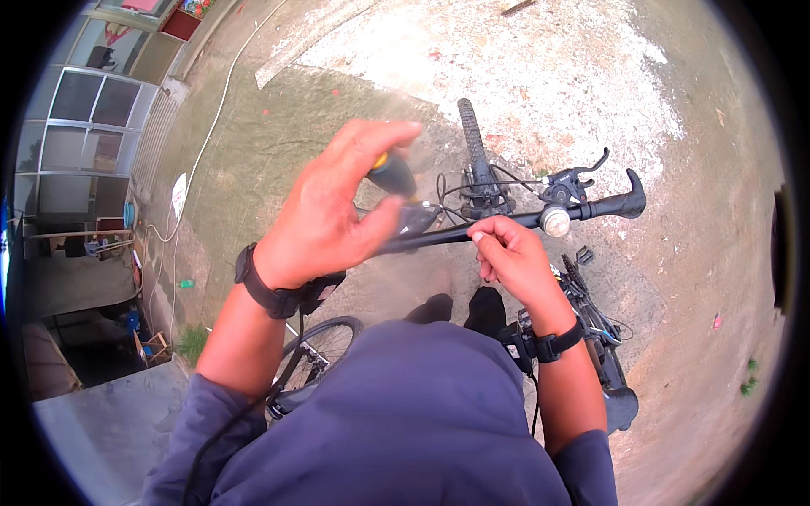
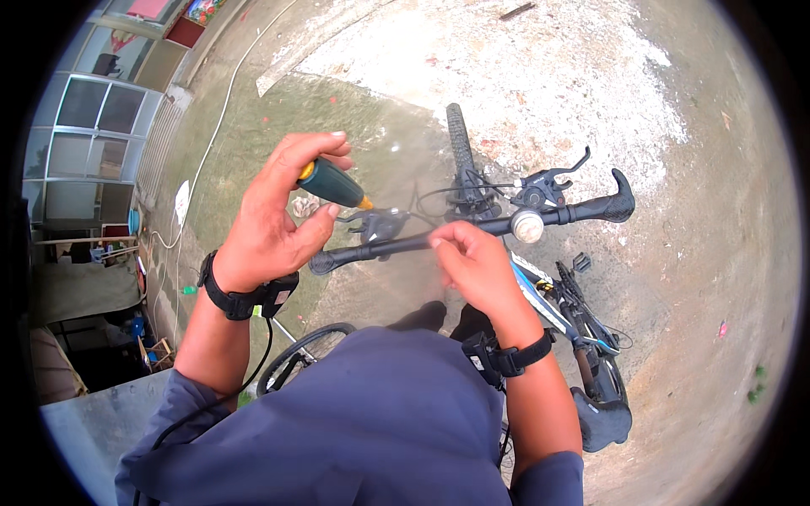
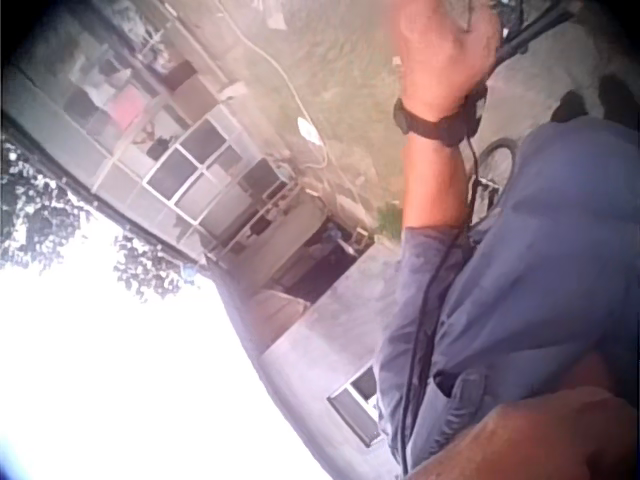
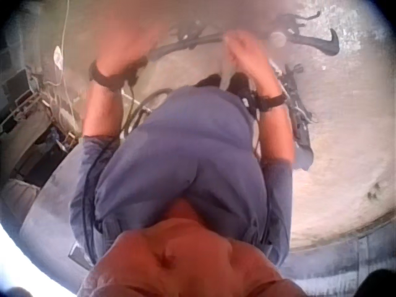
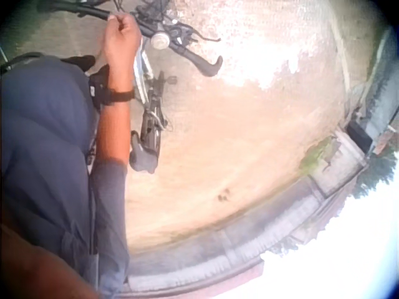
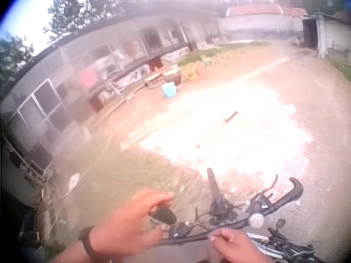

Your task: The person unscrews and removes a component from the handlebar of a bicycle using a screwdriver, and then begins to install a new component onto the same area.

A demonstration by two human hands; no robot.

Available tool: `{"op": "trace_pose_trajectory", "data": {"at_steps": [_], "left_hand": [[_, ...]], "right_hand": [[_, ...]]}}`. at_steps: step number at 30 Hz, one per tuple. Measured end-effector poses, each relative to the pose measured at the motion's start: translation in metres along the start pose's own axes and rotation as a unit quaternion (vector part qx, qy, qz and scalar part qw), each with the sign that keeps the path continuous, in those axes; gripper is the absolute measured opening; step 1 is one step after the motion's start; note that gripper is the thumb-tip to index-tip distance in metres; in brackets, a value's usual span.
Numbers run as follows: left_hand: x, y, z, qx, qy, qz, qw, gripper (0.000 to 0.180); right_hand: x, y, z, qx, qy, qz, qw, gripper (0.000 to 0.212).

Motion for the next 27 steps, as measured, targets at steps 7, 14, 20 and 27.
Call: {"op": "trace_pose_trajectory", "data": {"at_steps": [7, 14, 20, 27], "left_hand": [[0.008, 0.005, 0.001, -0.138, -0.023, 0.027, 0.99, 0.061], [0.017, 0.008, 0.002, -0.019, 0.047, -0.068, 0.996, 0.058], [0.017, 0.002, 0.002, -0.136, 0.019, 0.037, 0.99, 0.054], [0.016, 0.003, 0.005, -0.024, 0.036, -0.038, 0.998, 0.049]], "right_hand": [[-0.036, -0.009, -0.013, 0.259, 0.018, 0.089, 0.962, 0.024], [-0.051, -0.022, -0.042, 0.395, 0.008, 0.095, 0.914, 0.025], [-0.064, -0.013, -0.047, 0.466, 0.024, 0.093, 0.879, 0.02], [-0.067, -0.005, -0.047, 0.471, 0.051, 0.153, 0.867, 0.011]]}}
Point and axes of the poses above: each hand's wrist, its own x-axis away from the middle knuckle, its own z-axis out of the back of the hand, y = z × x, the point moved 7 cm from there along -x, towards the middle knuckle, and after that the axes turned 4 degrees about z, right-handed, at the moved point
